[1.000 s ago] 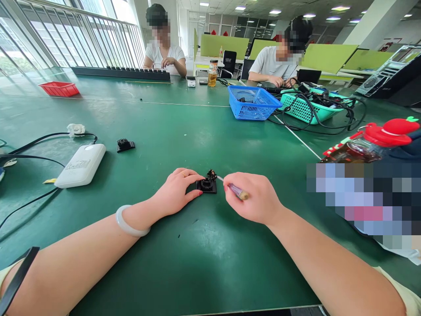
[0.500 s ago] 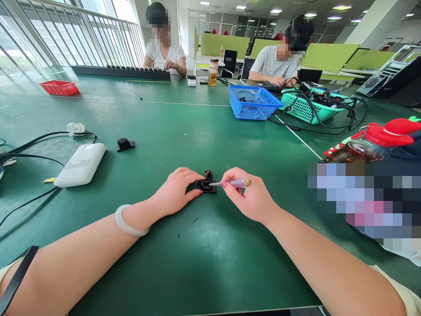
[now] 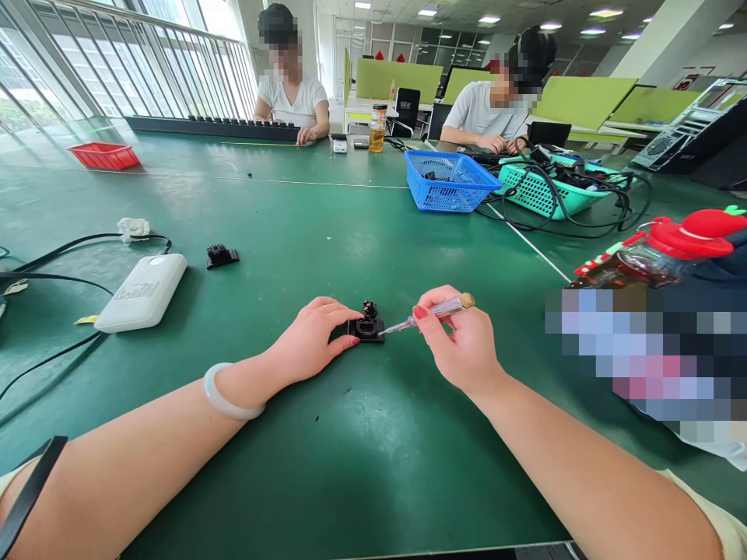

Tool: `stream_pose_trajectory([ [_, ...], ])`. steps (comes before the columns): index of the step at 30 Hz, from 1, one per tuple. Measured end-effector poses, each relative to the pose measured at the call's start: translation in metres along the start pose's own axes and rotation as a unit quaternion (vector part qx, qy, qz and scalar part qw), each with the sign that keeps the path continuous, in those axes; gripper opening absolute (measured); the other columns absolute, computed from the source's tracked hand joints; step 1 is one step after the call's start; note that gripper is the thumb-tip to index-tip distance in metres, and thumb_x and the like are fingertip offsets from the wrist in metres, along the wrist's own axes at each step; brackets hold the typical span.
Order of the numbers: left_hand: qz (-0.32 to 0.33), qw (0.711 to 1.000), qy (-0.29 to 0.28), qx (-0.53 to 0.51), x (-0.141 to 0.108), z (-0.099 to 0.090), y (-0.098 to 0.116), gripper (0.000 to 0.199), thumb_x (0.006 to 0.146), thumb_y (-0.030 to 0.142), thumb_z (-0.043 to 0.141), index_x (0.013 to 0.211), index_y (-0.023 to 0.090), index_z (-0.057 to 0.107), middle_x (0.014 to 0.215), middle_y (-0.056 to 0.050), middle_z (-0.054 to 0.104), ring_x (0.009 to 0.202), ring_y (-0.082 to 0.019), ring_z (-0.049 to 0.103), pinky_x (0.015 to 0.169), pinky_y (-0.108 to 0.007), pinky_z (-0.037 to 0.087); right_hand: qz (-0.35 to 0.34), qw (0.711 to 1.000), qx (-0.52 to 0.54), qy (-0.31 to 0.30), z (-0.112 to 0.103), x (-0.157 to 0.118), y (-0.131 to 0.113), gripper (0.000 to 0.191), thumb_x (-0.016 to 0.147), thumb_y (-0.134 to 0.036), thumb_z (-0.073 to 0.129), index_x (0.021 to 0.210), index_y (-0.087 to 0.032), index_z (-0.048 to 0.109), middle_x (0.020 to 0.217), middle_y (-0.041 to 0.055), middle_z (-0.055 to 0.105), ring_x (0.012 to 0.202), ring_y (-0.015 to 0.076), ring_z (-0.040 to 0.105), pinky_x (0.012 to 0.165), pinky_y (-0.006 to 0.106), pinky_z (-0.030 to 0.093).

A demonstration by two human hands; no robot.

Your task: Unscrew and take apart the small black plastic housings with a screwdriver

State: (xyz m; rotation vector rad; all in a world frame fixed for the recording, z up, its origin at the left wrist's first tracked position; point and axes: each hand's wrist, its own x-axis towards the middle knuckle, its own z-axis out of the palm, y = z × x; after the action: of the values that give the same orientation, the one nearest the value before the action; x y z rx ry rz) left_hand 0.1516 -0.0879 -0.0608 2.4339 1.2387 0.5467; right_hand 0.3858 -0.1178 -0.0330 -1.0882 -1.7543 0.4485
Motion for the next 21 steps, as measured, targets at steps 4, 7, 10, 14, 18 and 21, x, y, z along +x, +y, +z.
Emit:
stream_pose_trajectory([
  [4, 0.012, 1.0, 0.002, -0.004, -0.0001, 0.0003, 0.0, 0.034, 0.092, 0.039, 0.058, 0.122, 0.025, 0.067, 0.119, -0.006, 0.071, 0.118, -0.028, 0.055, 0.107, -0.049, 0.042, -0.007, 0.998, -0.026, -0.054, 0.0035, -0.0004, 0.0024, 0.036, 0.095, -0.052, 0.05, 0.076, -0.022, 0.054, 0.052, -0.0052, 0.048, 0.042, 0.0089, 0.043, 0.044, 0.022, 0.036],
  [7, 0.014, 1.0, 0.002, -0.001, -0.0003, 0.0002, 0.0005, 0.034, 0.091, 0.039, 0.059, 0.122, 0.024, 0.067, 0.117, -0.006, 0.071, 0.117, -0.028, 0.055, 0.106, -0.047, 0.043, -0.022, 0.998, -0.039, -0.044, 0.0026, -0.0012, 0.0014, 0.033, 0.095, -0.047, 0.052, 0.075, -0.022, 0.055, 0.052, -0.0052, 0.049, 0.042, 0.0087, 0.043, 0.044, 0.023, 0.035],
  [10, 0.019, 1.0, 0.004, 0.003, -0.0003, -0.0004, 0.0021, 0.034, 0.091, 0.038, 0.06, 0.122, 0.024, 0.067, 0.116, -0.006, 0.071, 0.116, -0.028, 0.056, 0.105, -0.047, 0.043, -0.059, 0.998, -0.034, 0.012, 0.0002, -0.0028, -0.0016, 0.028, 0.096, -0.041, 0.052, 0.076, -0.022, 0.055, 0.057, -0.0034, 0.054, 0.047, 0.0101, 0.048, 0.047, 0.023, 0.038],
  [14, 0.025, 1.0, 0.009, 0.0, 0.0, -0.0019, 0.005, 0.033, 0.091, 0.037, 0.059, 0.121, 0.025, 0.067, 0.114, -0.007, 0.071, 0.114, -0.028, 0.056, 0.103, -0.047, 0.045, -0.075, 0.997, -0.032, -0.007, 0.0011, -0.0044, -0.0032, 0.018, 0.094, -0.036, 0.053, 0.083, -0.022, 0.055, 0.062, -0.0029, 0.056, 0.05, 0.0106, 0.05, 0.048, 0.023, 0.04],
  [18, 0.029, 1.0, 0.008, 0.005, -0.0003, -0.0028, 0.0056, 0.033, 0.092, 0.039, 0.058, 0.12, 0.025, 0.067, 0.114, -0.007, 0.071, 0.116, -0.029, 0.056, 0.103, -0.048, 0.045, -0.045, 0.995, -0.049, -0.07, 0.0065, -0.0039, -0.0005, 0.016, 0.093, -0.035, 0.054, 0.083, -0.022, 0.053, 0.062, -0.0042, 0.054, 0.049, 0.0098, 0.048, 0.048, 0.022, 0.04],
  [21, 0.03, 0.999, 0.011, 0.006, -0.0015, -0.0026, 0.0045, 0.035, 0.093, 0.039, 0.056, 0.124, 0.025, 0.065, 0.115, -0.007, 0.07, 0.117, -0.029, 0.055, 0.103, -0.047, 0.045, -0.026, 0.994, -0.059, -0.086, 0.009, -0.0025, 0.0007, 0.017, 0.093, -0.035, 0.055, 0.082, -0.022, 0.052, 0.062, -0.0044, 0.055, 0.049, 0.0097, 0.048, 0.049, 0.022, 0.041],
])
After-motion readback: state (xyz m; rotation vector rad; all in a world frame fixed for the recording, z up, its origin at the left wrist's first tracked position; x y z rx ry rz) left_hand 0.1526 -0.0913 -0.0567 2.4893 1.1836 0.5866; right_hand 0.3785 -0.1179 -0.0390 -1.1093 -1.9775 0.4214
